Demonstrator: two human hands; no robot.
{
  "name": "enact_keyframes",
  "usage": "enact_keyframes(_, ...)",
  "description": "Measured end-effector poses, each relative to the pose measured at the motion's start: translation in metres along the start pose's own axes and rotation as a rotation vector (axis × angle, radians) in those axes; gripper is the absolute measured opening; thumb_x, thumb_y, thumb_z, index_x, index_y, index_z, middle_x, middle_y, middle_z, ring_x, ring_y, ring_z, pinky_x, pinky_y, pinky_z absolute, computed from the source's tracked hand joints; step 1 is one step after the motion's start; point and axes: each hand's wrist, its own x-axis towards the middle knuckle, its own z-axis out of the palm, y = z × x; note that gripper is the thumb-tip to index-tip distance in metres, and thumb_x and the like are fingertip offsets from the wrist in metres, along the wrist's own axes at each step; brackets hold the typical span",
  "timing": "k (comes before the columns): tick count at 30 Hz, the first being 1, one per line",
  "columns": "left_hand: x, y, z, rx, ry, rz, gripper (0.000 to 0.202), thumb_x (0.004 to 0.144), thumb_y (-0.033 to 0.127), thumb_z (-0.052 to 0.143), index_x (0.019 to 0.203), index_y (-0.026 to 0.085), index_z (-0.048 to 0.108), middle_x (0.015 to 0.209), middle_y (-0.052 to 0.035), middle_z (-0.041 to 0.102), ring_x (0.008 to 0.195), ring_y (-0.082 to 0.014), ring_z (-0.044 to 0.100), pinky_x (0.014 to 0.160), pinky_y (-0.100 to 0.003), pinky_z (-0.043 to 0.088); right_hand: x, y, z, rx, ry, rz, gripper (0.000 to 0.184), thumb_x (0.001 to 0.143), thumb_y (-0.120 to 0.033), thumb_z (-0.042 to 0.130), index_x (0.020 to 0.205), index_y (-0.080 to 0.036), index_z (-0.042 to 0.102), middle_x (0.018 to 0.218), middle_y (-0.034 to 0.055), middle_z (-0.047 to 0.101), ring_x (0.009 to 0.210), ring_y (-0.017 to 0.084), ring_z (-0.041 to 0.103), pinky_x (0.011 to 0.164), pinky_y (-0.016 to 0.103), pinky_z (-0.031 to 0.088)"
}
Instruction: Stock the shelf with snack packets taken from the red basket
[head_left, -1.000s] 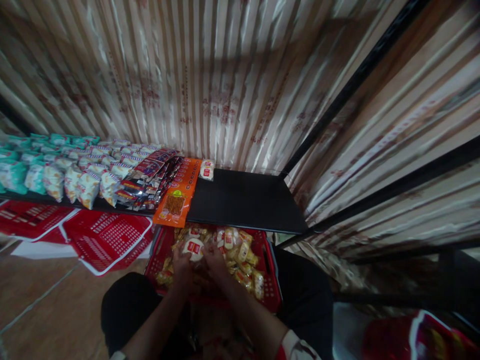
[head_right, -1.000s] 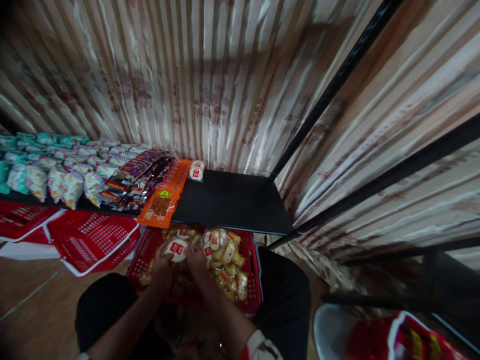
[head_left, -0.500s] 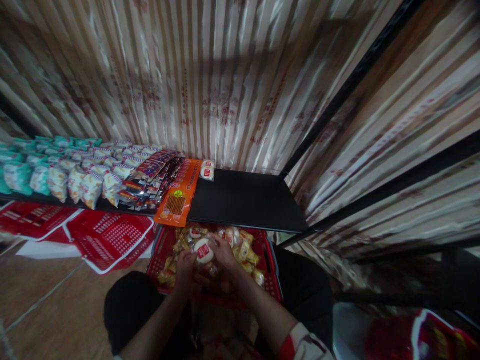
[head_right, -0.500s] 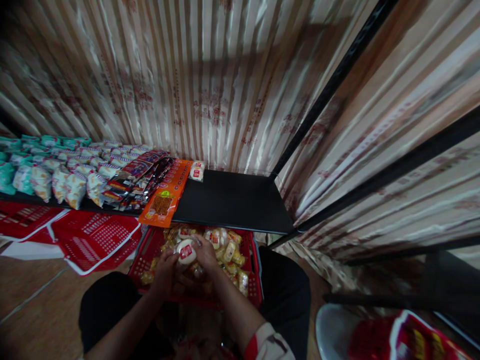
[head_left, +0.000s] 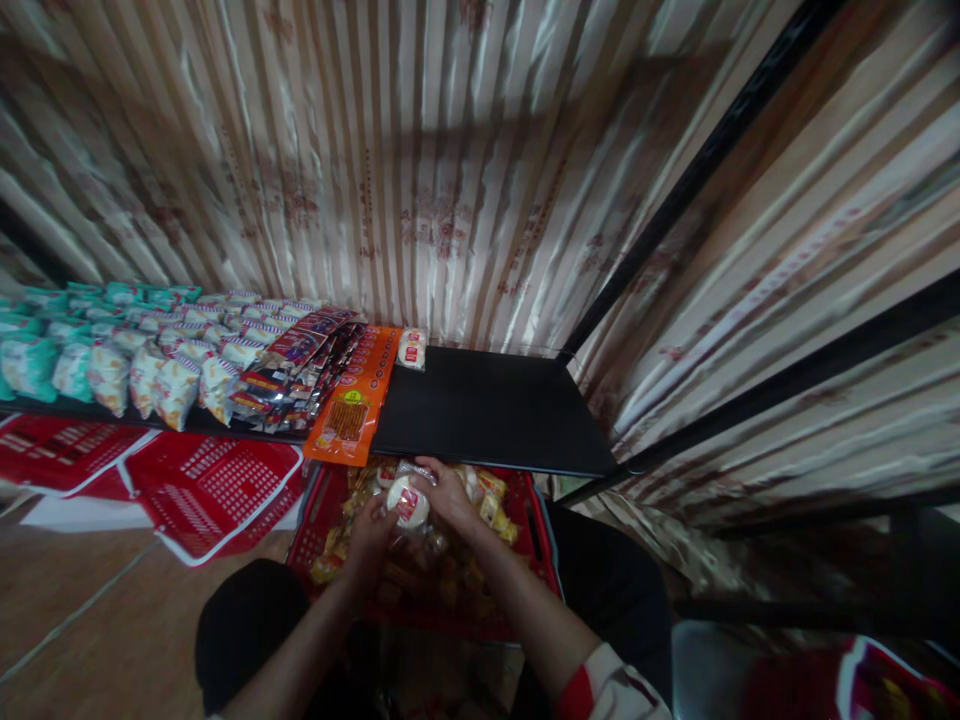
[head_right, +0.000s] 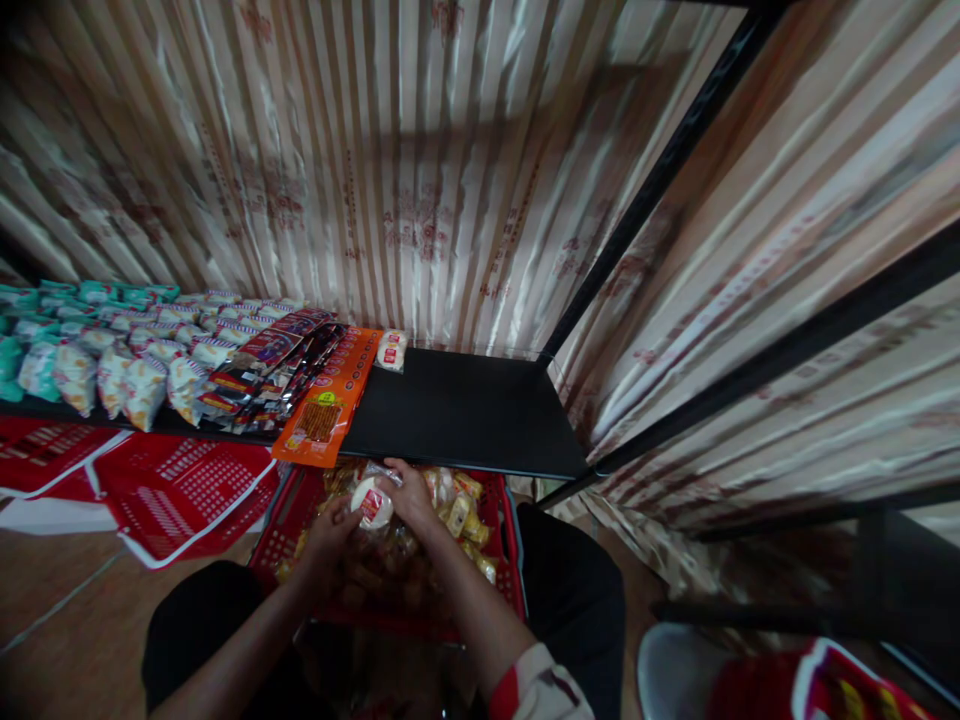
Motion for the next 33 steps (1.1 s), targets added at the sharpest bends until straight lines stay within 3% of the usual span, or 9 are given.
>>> enact_keyframes(4,0.007,0.006,0.006,-0.131,0.011,0.008,0.048,0.051,0.034,0.073,0.091,0.015,0.055,0.068,0.0000,0.064,0.055,-0.0123,0.059,0.051,-0.022,0.046,0.005,0.002,0.001,0.088,0.063,0.027,0.045,0.068,-0.033,0.063,0.110,-0.016,0.057,0.096,0.0049,0.066,0.082,0.017,0.062,0.071,0.029,0.051)
enact_keyframes(10,0.013,0.020,0.020,-0.215,0.065,0.077,0.043,0.053,0.030,0.074,0.088,0.015,0.056,0.072,-0.0019,0.064,0.059,-0.0125,0.060,0.052,-0.021,0.047,0.007,0.001,-0.003,0.214,0.165,0.072,0.054,0.065,-0.040,0.066,0.112,-0.018,0.052,0.071,-0.0016,0.063,0.063,0.014,0.060,0.057,0.024,0.048)
enact_keyframes(17,0.025,0.036,0.034,-0.144,0.098,0.144,0.027,0.062,0.019,0.066,0.088,0.015,0.058,0.076,-0.0027,0.065,0.062,-0.0122,0.060,0.053,-0.021,0.048,0.008,-0.017,-0.009,0.222,0.148,0.030,0.038,0.062,-0.051,0.065,0.079,-0.018,0.061,0.067,0.0023,0.065,0.064,0.018,0.061,0.060,0.027,0.048)
enact_keyframes(21,0.038,0.040,0.040,0.055,0.117,0.178,0.025,0.069,0.018,0.057,0.094,0.013,0.057,0.082,-0.0048,0.064,0.064,-0.0135,0.060,0.057,-0.024,0.049,0.014,-0.024,-0.015,0.181,0.132,0.027,0.033,0.064,-0.049,0.063,0.078,-0.018,0.061,0.069,0.0025,0.066,0.066,0.018,0.061,0.060,0.027,0.047)
enact_keyframes(27,0.051,0.056,0.042,0.624,0.206,0.345,0.030,0.076,0.023,0.053,0.103,0.011,0.061,0.097,-0.0100,0.060,0.092,-0.0198,0.057,0.086,-0.030,0.044,0.037,-0.029,-0.022,0.092,0.148,0.002,0.026,0.066,-0.042,0.059,0.077,-0.018,0.062,0.069,0.0008,0.066,0.062,0.016,0.058,0.057,0.024,0.044)
enact_keyframes(33,0.063,0.076,0.053,0.820,0.199,0.404,0.048,0.081,0.021,0.048,0.127,0.006,0.046,0.110,-0.0139,0.058,0.103,-0.0201,0.054,0.093,-0.028,0.039,0.064,-0.038,-0.029,-0.037,0.190,-0.019,0.021,0.067,-0.037,0.057,0.073,-0.018,0.062,0.065,0.0004,0.065,0.060,0.014,0.057,0.055,0.022,0.042)
